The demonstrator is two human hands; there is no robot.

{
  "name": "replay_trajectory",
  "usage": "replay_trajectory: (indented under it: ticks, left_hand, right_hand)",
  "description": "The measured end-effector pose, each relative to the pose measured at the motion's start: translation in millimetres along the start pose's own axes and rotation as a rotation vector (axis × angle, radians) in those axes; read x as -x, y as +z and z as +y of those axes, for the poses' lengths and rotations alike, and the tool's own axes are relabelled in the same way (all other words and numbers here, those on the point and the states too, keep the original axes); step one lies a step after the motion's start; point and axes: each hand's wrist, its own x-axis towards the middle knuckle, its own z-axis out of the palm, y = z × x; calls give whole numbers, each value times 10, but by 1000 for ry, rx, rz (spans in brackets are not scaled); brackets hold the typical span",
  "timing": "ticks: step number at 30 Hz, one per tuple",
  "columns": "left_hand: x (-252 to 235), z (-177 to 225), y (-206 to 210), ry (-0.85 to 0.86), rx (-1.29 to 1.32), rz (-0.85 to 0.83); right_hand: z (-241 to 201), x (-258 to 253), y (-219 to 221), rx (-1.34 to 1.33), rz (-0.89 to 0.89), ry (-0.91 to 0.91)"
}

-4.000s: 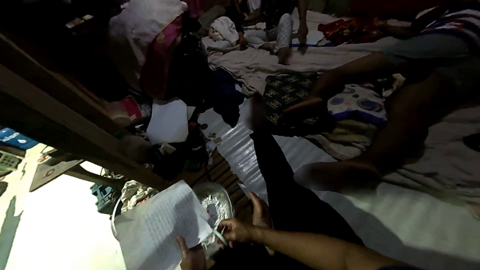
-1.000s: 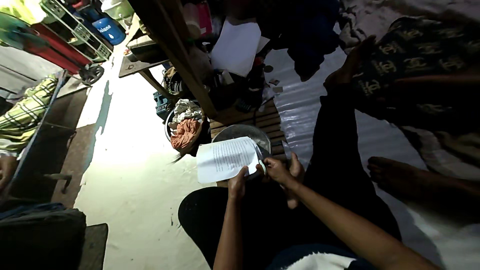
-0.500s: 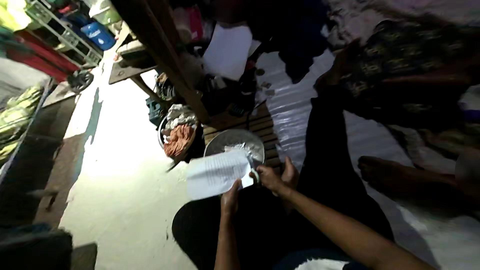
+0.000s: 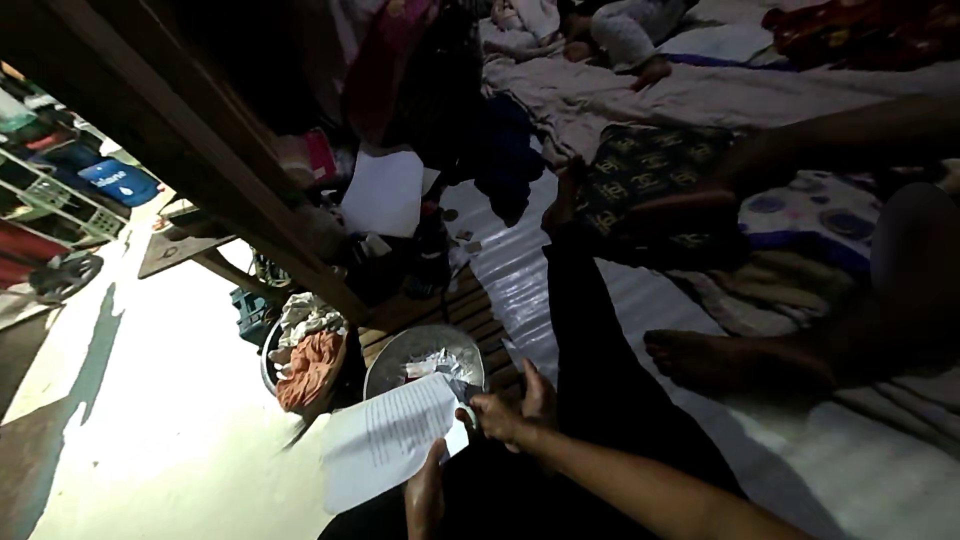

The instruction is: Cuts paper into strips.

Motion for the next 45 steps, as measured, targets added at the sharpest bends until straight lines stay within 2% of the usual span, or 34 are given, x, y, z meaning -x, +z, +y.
replay_trajectory:
  ticks: [5, 10, 20, 27, 42, 45]
  left_hand:
    - [3, -51, -106, 25, 30, -14]
    - [41, -14, -102, 23, 53, -27]
    - [174, 83, -107, -93, 7, 23]
    - [170, 89, -94, -109, 6, 18]
    - [158, -22, -124, -37, 30, 1]
    - [186, -56, -170, -25, -38, -23]
  right_hand:
    - [84, -47, 48, -62, -17, -4]
    - [-92, 79, 62, 24, -20, 59]
    - [-50, -22, 118, -45, 7, 67]
    - [3, -60, 73, -22, 2, 62]
    - [0, -50, 126, -98, 75, -34]
    - [36, -65, 112, -95, 74, -43]
